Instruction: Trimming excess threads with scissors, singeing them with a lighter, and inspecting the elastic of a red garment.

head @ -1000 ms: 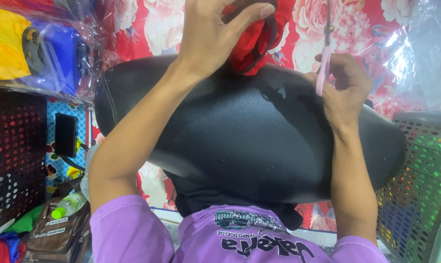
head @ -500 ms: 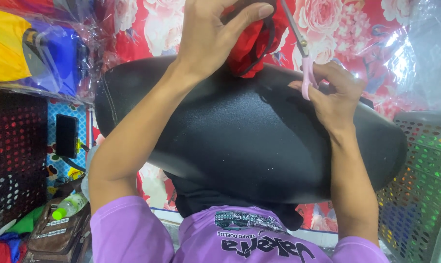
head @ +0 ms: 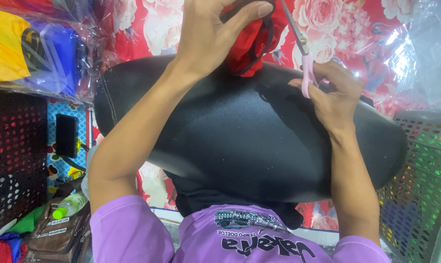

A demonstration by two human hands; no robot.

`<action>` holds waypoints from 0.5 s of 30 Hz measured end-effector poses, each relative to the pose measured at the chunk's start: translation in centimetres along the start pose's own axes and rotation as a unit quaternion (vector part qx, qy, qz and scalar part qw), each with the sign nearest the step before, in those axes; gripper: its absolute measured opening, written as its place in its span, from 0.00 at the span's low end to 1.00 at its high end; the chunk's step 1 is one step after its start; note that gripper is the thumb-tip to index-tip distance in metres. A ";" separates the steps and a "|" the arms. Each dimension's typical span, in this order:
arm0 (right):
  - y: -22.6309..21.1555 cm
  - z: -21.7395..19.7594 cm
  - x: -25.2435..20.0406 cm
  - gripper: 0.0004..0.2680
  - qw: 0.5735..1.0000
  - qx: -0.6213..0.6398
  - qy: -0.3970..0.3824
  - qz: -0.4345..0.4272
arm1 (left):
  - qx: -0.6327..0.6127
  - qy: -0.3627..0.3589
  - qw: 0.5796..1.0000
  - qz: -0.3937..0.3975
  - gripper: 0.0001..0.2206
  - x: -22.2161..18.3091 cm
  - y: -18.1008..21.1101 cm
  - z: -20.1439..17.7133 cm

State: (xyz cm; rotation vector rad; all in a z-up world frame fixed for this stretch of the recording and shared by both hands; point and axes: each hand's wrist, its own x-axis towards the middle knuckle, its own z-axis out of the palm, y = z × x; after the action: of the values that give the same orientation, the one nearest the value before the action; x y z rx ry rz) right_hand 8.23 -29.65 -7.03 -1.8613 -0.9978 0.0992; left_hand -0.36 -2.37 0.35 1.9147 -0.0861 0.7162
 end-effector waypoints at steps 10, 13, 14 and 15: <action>0.9 -1.2 0.1 0.12 1.000 -0.011 -0.006 0.006 | 0.014 -0.068 0.997 -0.019 0.07 -0.2 -0.5 -1.1; 1.8 -2.2 -0.2 0.14 0.999 -0.031 -0.035 0.000 | 0.018 -0.136 0.989 -0.058 0.10 -0.2 -0.6 -2.3; 2.1 -2.6 -0.3 0.15 0.998 -0.030 -0.050 0.001 | 0.034 -0.160 0.983 -0.078 0.10 -0.1 -0.6 -2.8; 1.9 -2.9 -0.2 0.15 0.998 -0.029 -0.052 0.002 | 0.035 -0.159 0.983 -0.080 0.10 -0.1 -0.7 -3.2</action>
State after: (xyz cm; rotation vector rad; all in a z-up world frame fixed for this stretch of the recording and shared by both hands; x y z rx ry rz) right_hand 10.53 -32.16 -7.08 -1.9269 -1.0783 0.1723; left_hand -1.58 0.66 0.63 2.0637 -0.1052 0.3045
